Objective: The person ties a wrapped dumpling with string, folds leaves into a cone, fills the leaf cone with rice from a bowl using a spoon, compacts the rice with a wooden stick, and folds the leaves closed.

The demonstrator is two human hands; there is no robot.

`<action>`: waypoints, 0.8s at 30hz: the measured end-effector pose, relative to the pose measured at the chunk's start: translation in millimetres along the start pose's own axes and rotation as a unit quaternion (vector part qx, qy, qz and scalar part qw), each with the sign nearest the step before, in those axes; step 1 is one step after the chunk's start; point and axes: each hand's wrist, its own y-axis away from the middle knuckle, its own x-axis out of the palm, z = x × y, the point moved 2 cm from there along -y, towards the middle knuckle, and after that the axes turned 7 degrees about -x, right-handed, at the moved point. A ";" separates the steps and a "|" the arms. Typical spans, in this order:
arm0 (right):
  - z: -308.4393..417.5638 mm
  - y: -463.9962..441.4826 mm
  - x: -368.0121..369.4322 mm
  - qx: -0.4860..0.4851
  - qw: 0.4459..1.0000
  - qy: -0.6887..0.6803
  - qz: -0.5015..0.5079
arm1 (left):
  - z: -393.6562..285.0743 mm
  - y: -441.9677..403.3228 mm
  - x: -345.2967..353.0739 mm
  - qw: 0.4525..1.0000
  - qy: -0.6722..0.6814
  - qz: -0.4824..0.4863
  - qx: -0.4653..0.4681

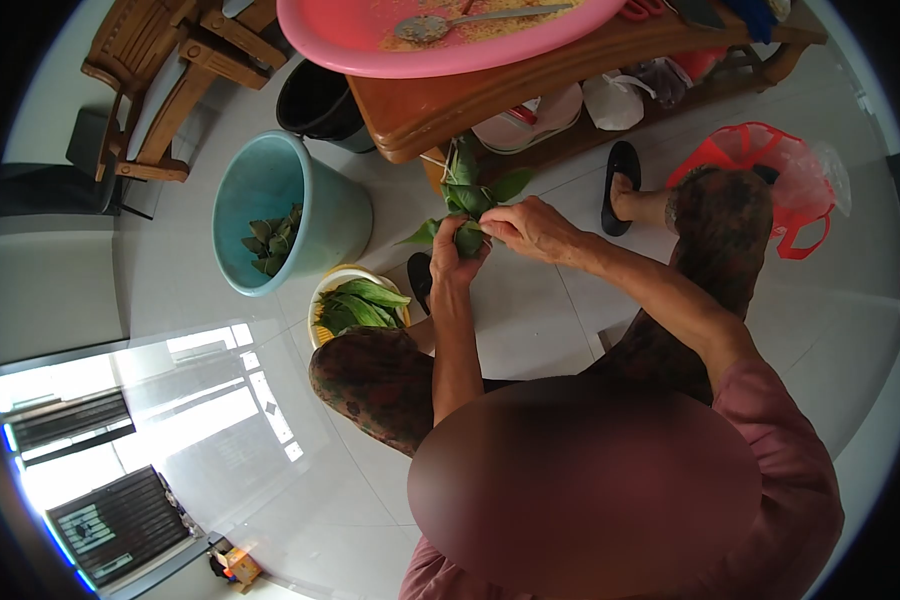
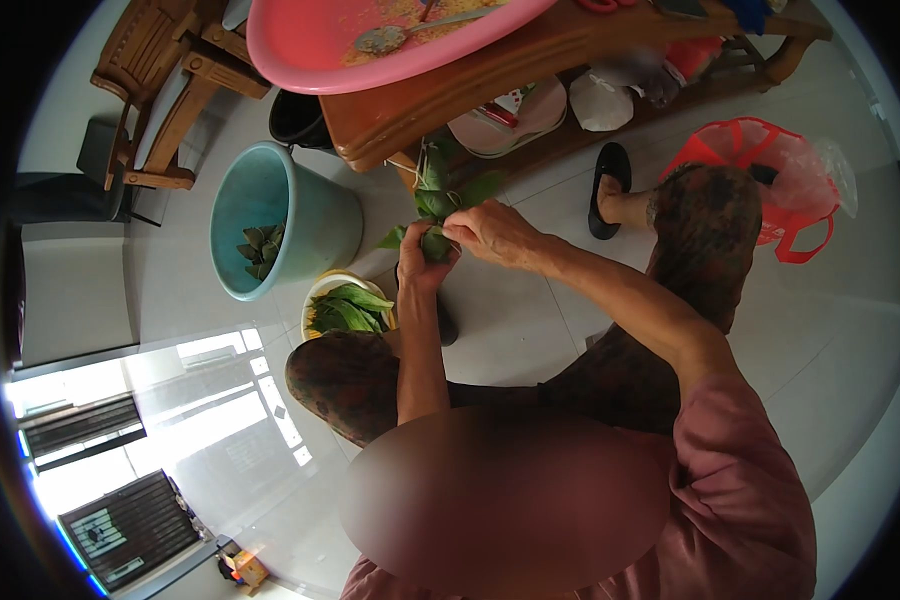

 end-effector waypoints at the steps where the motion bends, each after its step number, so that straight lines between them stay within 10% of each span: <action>1: -2.6 0.6 -0.3 0.021 0.999 -0.025 0.010 | 1.0 0.2 0.4 1.000 0.008 0.005 0.007; 24: -46.5 9.0 41.9 -0.003 0.989 0.126 -0.073 | 10.4 0.7 -2.8 0.997 0.015 0.059 0.040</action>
